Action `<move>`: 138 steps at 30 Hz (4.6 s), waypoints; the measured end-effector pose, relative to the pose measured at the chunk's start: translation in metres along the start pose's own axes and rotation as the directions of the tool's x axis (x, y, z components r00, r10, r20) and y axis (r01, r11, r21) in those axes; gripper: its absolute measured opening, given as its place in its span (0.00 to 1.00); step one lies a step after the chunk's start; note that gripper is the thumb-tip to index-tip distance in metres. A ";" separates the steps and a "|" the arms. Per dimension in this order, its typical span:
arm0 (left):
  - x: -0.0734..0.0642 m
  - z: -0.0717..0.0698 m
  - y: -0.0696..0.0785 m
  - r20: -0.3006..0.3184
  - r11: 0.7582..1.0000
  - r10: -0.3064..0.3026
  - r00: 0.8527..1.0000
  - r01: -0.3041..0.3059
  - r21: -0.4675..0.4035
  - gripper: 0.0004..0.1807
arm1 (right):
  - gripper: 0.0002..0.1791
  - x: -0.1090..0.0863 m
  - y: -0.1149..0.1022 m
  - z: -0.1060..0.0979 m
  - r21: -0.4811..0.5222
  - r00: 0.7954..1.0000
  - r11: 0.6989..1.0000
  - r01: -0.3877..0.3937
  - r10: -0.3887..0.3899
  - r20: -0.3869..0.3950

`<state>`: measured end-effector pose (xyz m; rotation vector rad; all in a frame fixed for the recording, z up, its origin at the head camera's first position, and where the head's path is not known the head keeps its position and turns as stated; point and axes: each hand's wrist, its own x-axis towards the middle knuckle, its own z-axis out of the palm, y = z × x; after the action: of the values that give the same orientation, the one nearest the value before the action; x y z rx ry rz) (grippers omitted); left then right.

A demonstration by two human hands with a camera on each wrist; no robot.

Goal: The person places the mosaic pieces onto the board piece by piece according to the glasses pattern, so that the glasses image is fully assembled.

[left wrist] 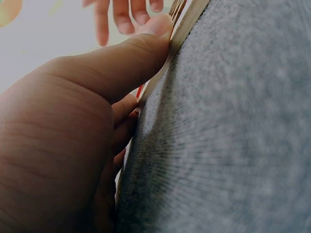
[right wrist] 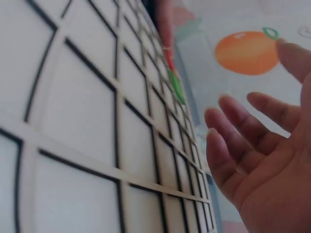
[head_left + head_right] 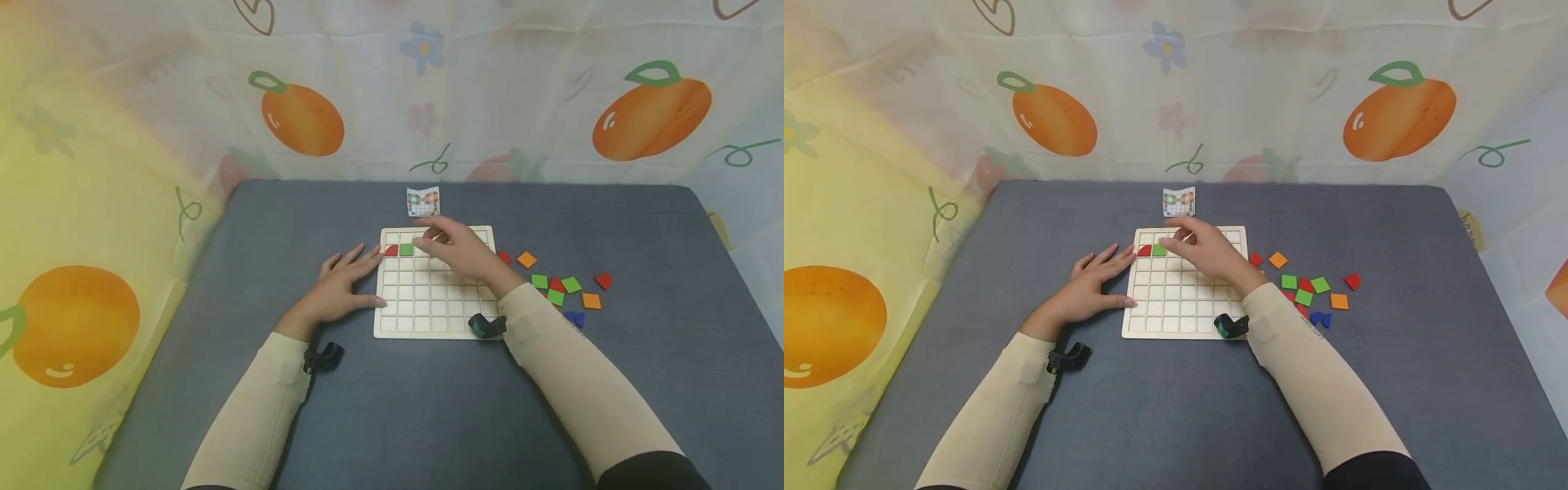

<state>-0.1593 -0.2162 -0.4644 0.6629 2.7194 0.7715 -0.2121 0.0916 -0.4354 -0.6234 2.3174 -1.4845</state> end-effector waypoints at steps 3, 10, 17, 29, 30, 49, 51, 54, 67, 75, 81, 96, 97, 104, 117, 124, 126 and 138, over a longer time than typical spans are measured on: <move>0.000 0.000 0.000 -0.002 1.000 0.000 1.000 0.000 -0.004 0.56 | 0.35 -0.005 -0.003 -0.008 0.101 1.000 0.995 0.020 -0.019 -0.011; -0.001 0.000 -0.001 -0.005 1.000 0.003 1.000 -0.003 -0.019 0.56 | 0.32 -0.017 -0.004 -0.027 0.224 0.996 0.972 0.065 -0.049 -0.075; 0.000 0.003 -0.004 -0.001 1.000 0.001 1.000 -0.001 -0.012 0.56 | 0.42 -0.031 0.004 -0.046 0.275 0.993 0.958 0.081 -0.053 -0.107; 0.000 0.003 -0.004 -0.012 1.000 0.016 1.000 -0.016 -0.009 0.55 | 0.44 -0.059 0.015 -0.070 0.250 0.979 0.963 0.104 -0.056 -0.194; 0.000 0.002 -0.004 -0.012 1.000 0.015 1.000 -0.015 -0.009 0.55 | 0.43 -0.061 0.015 -0.072 0.248 0.978 0.963 0.105 -0.055 -0.200; 0.000 0.003 -0.006 -0.006 1.000 0.020 1.000 -0.021 -0.016 0.54 | 0.35 -0.084 0.059 -0.095 0.145 0.931 0.988 -0.054 0.103 -0.350; 0.000 0.002 -0.005 -0.004 1.000 0.020 1.000 -0.020 -0.019 0.54 | 0.35 -0.086 0.063 -0.095 0.138 0.937 0.986 -0.092 0.133 -0.323; 0.000 0.001 -0.004 0.002 1.000 0.017 1.000 -0.017 -0.022 0.54 | 0.37 -0.087 0.069 -0.095 0.096 0.951 0.985 -0.141 0.162 -0.263; -0.001 0.000 -0.002 0.011 1.000 0.002 1.000 -0.002 -0.027 0.55 | 0.26 -0.083 0.075 -0.090 -0.221 0.990 0.968 -0.121 0.103 -0.093; -0.001 0.000 -0.003 0.006 1.000 0.000 1.000 0.000 -0.019 0.56 | 0.14 -0.082 0.075 -0.087 -0.236 0.987 0.963 -0.133 0.108 -0.117; 0.000 0.001 -0.004 0.009 1.000 0.006 1.000 -0.006 -0.020 0.55 | 0.09 -0.082 0.075 -0.084 -0.233 0.976 0.962 -0.140 0.095 -0.195; -0.001 0.002 -0.005 0.003 1.000 0.001 1.000 -0.001 -0.016 0.55 | 0.12 -0.087 0.067 -0.081 -0.144 0.937 0.972 -0.184 0.129 -0.324; -0.001 0.003 -0.005 0.003 1.000 -0.001 1.000 0.001 -0.014 0.55 | 0.13 -0.087 0.066 -0.081 -0.137 0.937 0.973 -0.184 0.131 -0.324; -0.002 0.001 -0.002 0.002 1.000 -0.003 1.000 0.003 -0.018 0.55 | 0.18 -0.088 0.058 -0.081 -0.111 0.928 0.972 -0.208 0.160 -0.338; -0.001 0.000 -0.001 0.000 1.000 0.004 1.000 -0.004 -0.026 0.55 | 0.20 -0.084 0.035 -0.076 -0.062 0.935 0.988 -0.138 0.110 -0.337; -0.002 0.001 0.000 -0.004 1.000 -0.004 1.000 0.004 -0.016 0.55 | 0.18 -0.080 0.026 -0.070 -0.028 0.938 0.996 -0.088 0.073 -0.339; -0.002 0.001 0.000 -0.004 1.000 -0.006 1.000 0.006 -0.019 0.55 | 0.17 -0.078 0.023 -0.068 -0.014 0.941 0.997 -0.075 0.066 -0.331; -0.003 0.000 0.001 -0.005 1.000 -0.005 1.000 0.005 -0.023 0.56 | 0.14 -0.056 0.009 -0.055 0.011 0.954 0.999 -0.050 0.051 -0.296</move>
<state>-0.1566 -0.2163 -0.4634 0.6493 2.7118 0.8032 -0.1926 0.1666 -0.4191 -0.3565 2.5281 -1.6552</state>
